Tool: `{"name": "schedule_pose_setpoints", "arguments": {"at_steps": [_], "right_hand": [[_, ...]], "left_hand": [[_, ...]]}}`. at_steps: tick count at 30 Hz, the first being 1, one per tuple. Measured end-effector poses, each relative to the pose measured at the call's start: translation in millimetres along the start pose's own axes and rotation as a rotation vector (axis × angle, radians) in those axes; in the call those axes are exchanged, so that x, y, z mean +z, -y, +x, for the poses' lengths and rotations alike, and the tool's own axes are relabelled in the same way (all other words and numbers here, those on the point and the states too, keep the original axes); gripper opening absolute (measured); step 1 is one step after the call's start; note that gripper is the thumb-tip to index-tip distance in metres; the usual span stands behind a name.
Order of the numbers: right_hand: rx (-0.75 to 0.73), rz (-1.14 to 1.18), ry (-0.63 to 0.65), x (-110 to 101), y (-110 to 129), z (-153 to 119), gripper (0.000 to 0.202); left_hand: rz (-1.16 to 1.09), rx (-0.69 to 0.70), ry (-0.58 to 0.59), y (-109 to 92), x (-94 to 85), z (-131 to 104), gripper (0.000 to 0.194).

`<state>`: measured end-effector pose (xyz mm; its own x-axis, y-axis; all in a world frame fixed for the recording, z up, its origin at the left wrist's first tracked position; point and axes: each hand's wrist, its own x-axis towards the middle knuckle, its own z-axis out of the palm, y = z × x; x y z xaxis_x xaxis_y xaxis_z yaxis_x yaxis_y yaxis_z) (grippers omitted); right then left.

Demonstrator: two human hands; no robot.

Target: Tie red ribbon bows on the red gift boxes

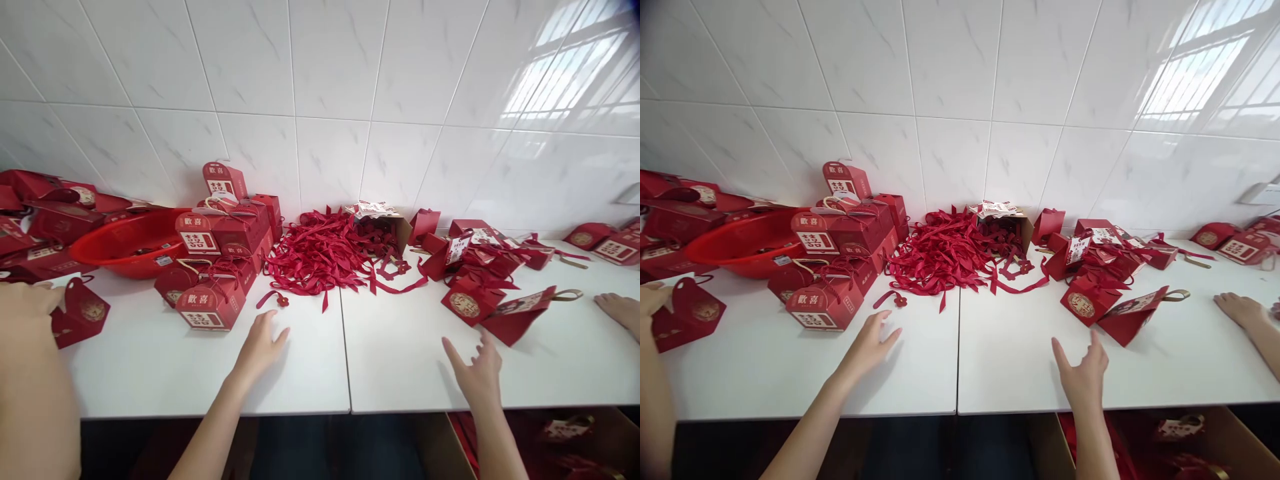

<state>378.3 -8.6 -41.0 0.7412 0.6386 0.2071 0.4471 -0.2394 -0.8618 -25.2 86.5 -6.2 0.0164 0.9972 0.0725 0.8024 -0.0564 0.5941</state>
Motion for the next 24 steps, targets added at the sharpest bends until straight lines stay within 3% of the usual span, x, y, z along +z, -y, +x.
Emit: {"name": "schedule_pose_setpoints", "arguments": {"at_steps": [6, 9, 12, 14, 17, 20, 24], "right_hand": [[-0.178, 0.019, 0.199, 45, 8, -39, 0.070], [-0.287, 0.053, 0.283, 62, 15, -63, 0.054], [-0.331, 0.101, 0.372, 70, 26, -83, 0.042], [-0.310, 0.172, 0.449, 71, 38, -93, 0.036], [-0.217, 0.350, 0.652, 70, 60, -103, 0.035], [-0.167, 0.561, 0.858, 68, 83, -115, 0.038], [-0.201, 0.600, 0.958, 62, 100, -131, 0.022]], "left_hand": [[0.074, -0.172, -0.072, 7, 0.4, 60, 0.040], [0.043, -0.171, -0.103, 3, 4.2, 72, 0.034], [-0.058, -0.087, -0.083, -8, 5.3, 68, 0.022], [-0.154, 0.004, -0.020, -22, 3.4, 53, 0.020], [-0.286, 0.132, 0.124, -53, -0.6, 13, 0.019], [-0.448, 0.290, 0.383, -81, -0.6, -39, 0.013], [-0.453, 0.276, 0.382, -88, 10.3, -90, 0.013]]}}
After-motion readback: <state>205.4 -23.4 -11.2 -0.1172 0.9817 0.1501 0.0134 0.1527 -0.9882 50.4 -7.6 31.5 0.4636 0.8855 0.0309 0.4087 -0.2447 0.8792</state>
